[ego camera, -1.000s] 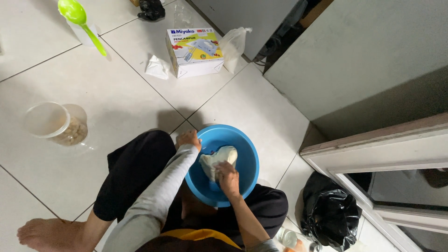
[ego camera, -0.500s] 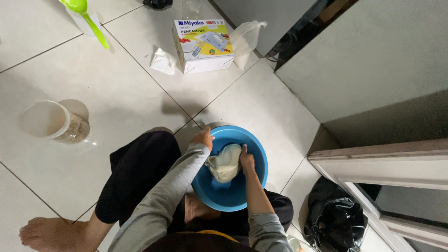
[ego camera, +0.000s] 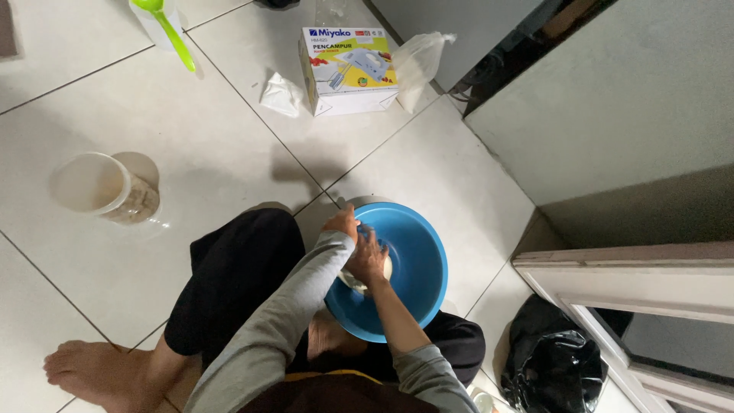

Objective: Kneading a ball of dough in a blue plastic bowl while sitting on the floor.

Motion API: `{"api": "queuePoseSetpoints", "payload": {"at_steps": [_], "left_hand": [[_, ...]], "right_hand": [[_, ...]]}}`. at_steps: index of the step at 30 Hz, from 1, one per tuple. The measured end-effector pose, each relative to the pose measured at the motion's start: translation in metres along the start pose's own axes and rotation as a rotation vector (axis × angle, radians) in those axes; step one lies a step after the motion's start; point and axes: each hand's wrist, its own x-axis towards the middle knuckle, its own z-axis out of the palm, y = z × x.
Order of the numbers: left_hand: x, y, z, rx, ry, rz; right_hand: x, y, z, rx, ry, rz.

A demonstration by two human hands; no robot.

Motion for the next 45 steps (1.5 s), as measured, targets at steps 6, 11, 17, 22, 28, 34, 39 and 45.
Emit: {"api": "queuePoseSetpoints", "payload": {"at_steps": [6, 11, 17, 22, 28, 34, 39, 45], "left_hand": [[0.005, -0.002, 0.009, -0.026, -0.01, 0.002], [-0.014, 0.007, -0.017, 0.054, -0.023, 0.008], [-0.008, 0.026, -0.036, 0.234, -0.073, -0.004], [-0.001, 0.022, -0.029, 0.09, -0.144, 0.0], [-0.002, 0.013, -0.014, 0.062, -0.033, -0.017], [-0.012, 0.022, -0.026, 0.093, -0.029, -0.033], [-0.014, 0.02, -0.027, 0.105, -0.039, 0.008], [-0.016, 0.024, -0.03, 0.126, -0.005, -0.025]], "right_hand": [[-0.068, 0.029, 0.028, -0.214, 0.096, -0.349], [-0.135, 0.024, -0.008, -0.077, 0.188, -0.316], [-0.135, 0.063, 0.022, 0.099, 0.202, -0.044], [-0.117, 0.053, 0.031, -0.026, 0.165, 0.037], [-0.07, 0.039, 0.039, -0.158, 0.181, -0.069], [-0.026, 0.048, 0.037, -0.109, 0.397, -0.082], [0.019, 0.07, 0.045, 0.034, 0.45, 0.043], [0.065, 0.094, 0.058, 0.082, 0.703, -0.023]]}}
